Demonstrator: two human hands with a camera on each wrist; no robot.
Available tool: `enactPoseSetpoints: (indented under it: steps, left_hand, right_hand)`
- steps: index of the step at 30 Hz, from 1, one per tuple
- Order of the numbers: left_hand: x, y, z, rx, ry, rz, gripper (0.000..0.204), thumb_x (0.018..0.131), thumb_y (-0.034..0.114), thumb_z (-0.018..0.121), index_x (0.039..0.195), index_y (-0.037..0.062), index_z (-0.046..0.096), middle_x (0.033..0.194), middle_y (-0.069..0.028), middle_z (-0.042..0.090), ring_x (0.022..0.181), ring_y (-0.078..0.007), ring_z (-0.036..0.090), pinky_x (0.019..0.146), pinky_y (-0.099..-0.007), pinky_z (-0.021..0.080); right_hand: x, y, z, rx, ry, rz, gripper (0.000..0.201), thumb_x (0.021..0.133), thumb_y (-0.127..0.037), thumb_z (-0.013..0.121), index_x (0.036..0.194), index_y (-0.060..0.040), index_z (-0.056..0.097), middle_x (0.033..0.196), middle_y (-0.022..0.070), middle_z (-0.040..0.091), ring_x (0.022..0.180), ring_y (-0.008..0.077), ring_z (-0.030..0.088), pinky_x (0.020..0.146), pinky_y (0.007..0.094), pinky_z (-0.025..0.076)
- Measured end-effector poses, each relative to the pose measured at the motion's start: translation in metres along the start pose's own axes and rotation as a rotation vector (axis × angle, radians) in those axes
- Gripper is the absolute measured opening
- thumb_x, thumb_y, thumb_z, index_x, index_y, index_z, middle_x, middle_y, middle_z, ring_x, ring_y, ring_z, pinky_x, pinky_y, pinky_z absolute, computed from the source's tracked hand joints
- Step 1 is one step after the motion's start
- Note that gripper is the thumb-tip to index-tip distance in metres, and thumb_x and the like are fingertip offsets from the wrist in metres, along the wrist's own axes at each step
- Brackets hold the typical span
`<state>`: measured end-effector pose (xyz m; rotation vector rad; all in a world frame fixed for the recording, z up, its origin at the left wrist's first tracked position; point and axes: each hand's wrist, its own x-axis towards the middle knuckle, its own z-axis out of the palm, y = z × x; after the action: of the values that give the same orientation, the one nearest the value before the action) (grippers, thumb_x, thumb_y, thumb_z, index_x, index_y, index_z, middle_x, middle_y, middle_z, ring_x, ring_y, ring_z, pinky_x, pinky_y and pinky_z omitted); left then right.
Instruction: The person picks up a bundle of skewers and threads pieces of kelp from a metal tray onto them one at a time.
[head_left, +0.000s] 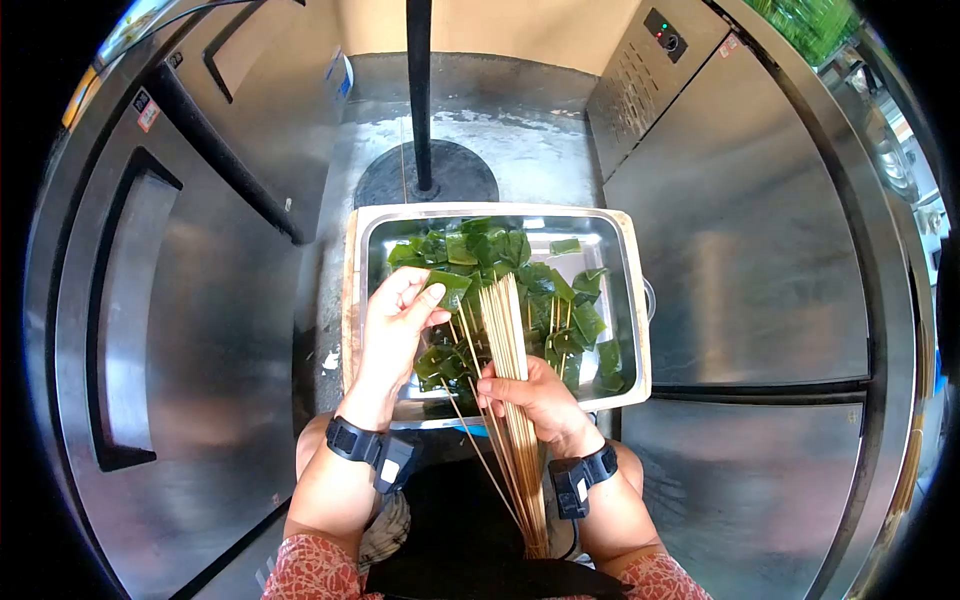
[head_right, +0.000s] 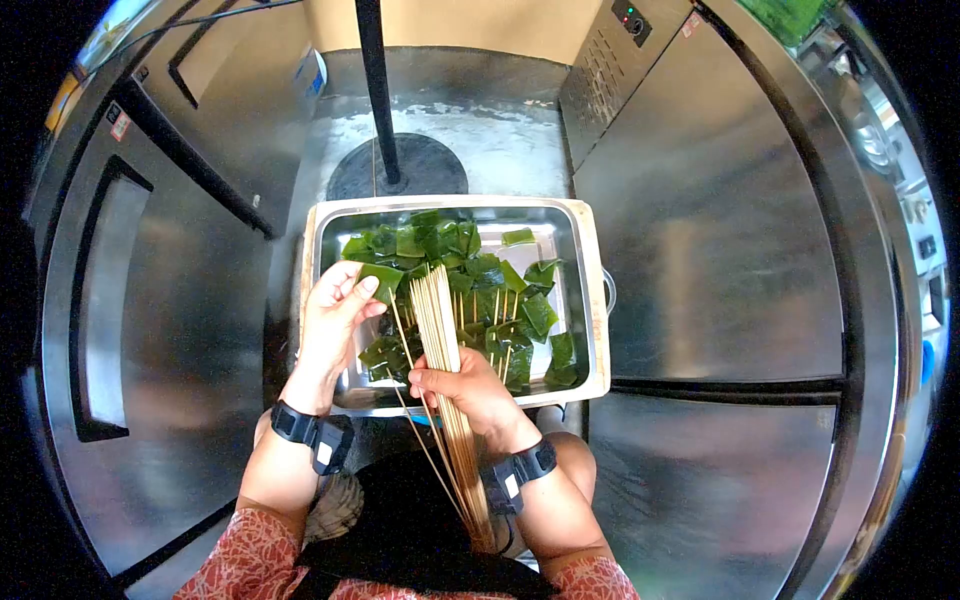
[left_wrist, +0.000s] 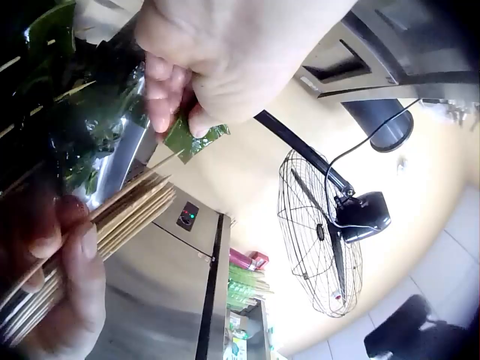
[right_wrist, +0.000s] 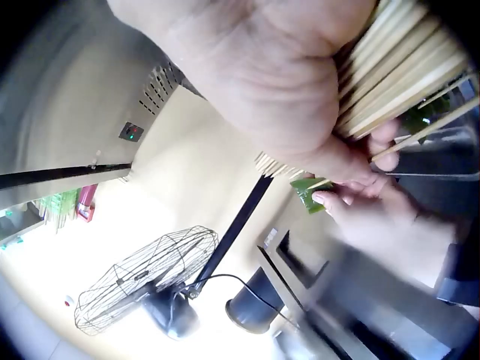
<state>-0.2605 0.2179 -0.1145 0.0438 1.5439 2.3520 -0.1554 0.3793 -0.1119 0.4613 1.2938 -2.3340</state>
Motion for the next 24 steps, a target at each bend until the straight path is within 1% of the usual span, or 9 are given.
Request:
enactPoseSetpoints:
  steps: [8, 11, 13, 15, 16, 19, 20, 23, 24]
  left_hand:
    - [-0.002, 0.005, 0.001, 0.092, 0.016, 0.085, 0.018, 0.086, -0.002, 0.055, 0.104, 0.002, 0.055, 0.095, -0.0046, 0.063, 0.086, -0.0097, 0.06, 0.072, -0.0235, 0.051]
    - [-0.007, 0.009, 0.005, 0.439, -0.067, 0.268, 0.016, 0.086, -0.001, 0.055, 0.101, 0.0039, 0.058, 0.096, -0.0054, 0.065, 0.088, -0.0098, 0.06, 0.072, -0.0234, 0.051]
    - [-0.015, 0.02, 0.013, 0.635, -0.118, 0.371, 0.022, 0.081, -0.009, 0.054, 0.097, 0.0027, 0.063, 0.098, -0.007, 0.066, 0.095, -0.0159, 0.062, 0.081, -0.0267, 0.05]
    - [-0.018, 0.019, 0.014, 0.758, -0.141, 0.443, 0.022, 0.08, -0.009, 0.054, 0.095, 0.0034, 0.064, 0.097, -0.0069, 0.067, 0.093, -0.0166, 0.063, 0.08, -0.0265, 0.05]
    - [-0.015, 0.014, 0.014, 0.759, -0.105, 0.537, 0.018, 0.08, -0.005, 0.058, 0.095, 0.0039, 0.064, 0.088, -0.0056, 0.068, 0.081, -0.0136, 0.065, 0.069, -0.0263, 0.052]
    - [-0.014, 0.008, 0.01, 0.537, -0.028, 0.352, 0.013, 0.084, 0.001, 0.058, 0.096, 0.0029, 0.064, 0.084, -0.0049, 0.066, 0.076, -0.0112, 0.063, 0.068, -0.0267, 0.052]
    - [-0.013, 0.008, 0.01, 0.464, -0.022, 0.373, 0.016, 0.088, 0.005, 0.057, 0.103, 0.0035, 0.061, 0.084, -0.0051, 0.065, 0.074, -0.0088, 0.06, 0.063, -0.0245, 0.052]
    - [-0.015, 0.015, 0.017, 0.368, 0.054, 0.25, 0.027, 0.09, 0.006, 0.054, 0.117, 0.0045, 0.051, 0.094, -0.0058, 0.065, 0.083, -0.0062, 0.058, 0.062, -0.019, 0.05]
    - [-0.014, 0.016, 0.016, 0.386, 0.033, 0.231, 0.034, 0.09, 0.006, 0.053, 0.123, 0.0062, 0.046, 0.09, -0.0039, 0.064, 0.078, -0.0052, 0.059, 0.058, -0.0171, 0.048]
  right_hand:
    - [0.005, 0.001, 0.006, -0.023, 0.022, 0.015, 0.011, 0.079, -0.004, 0.065, 0.088, -0.0022, 0.059, 0.072, 0.0087, 0.064, 0.056, 0.0102, 0.056, 0.053, 0.02, 0.044]
    - [0.006, 0.003, 0.003, -0.012, 0.012, 0.004, 0.011, 0.08, -0.005, 0.066, 0.088, -0.0022, 0.059, 0.071, 0.0077, 0.064, 0.058, 0.0104, 0.057, 0.053, 0.0203, 0.045]
    - [0.006, 0.004, 0.001, -0.004, 0.011, -0.002, 0.011, 0.08, -0.006, 0.066, 0.088, -0.0022, 0.059, 0.071, 0.0072, 0.064, 0.059, 0.0105, 0.058, 0.052, 0.0205, 0.045]
    - [0.005, 0.004, 0.001, 0.004, 0.02, -0.005, 0.011, 0.08, -0.006, 0.066, 0.088, -0.0024, 0.059, 0.071, 0.0073, 0.064, 0.059, 0.0107, 0.059, 0.053, 0.0205, 0.045]
    - [0.004, 0.003, 0.002, 0.003, 0.019, -0.005, 0.011, 0.08, -0.006, 0.066, 0.088, -0.0024, 0.059, 0.071, 0.0072, 0.064, 0.059, 0.0107, 0.059, 0.052, 0.0205, 0.045]
    - [0.001, -0.002, 0.004, -0.016, 0.008, -0.006, 0.01, 0.079, -0.006, 0.066, 0.087, -0.0024, 0.059, 0.071, 0.0069, 0.064, 0.06, 0.0106, 0.059, 0.052, 0.0206, 0.045]
    - [0.0, -0.003, 0.004, -0.033, -0.001, -0.007, 0.01, 0.079, -0.005, 0.067, 0.087, -0.0024, 0.06, 0.071, 0.0067, 0.064, 0.06, 0.0106, 0.059, 0.052, 0.0207, 0.045]
    - [0.0, -0.003, 0.004, -0.056, -0.024, -0.002, 0.011, 0.079, -0.005, 0.067, 0.087, -0.0025, 0.06, 0.07, 0.0063, 0.063, 0.06, 0.0105, 0.059, 0.052, 0.0207, 0.046]
    - [0.0, -0.002, 0.003, -0.058, -0.031, 0.001, 0.011, 0.079, -0.006, 0.067, 0.087, -0.0026, 0.06, 0.07, 0.0062, 0.063, 0.06, 0.0104, 0.059, 0.052, 0.0207, 0.046]
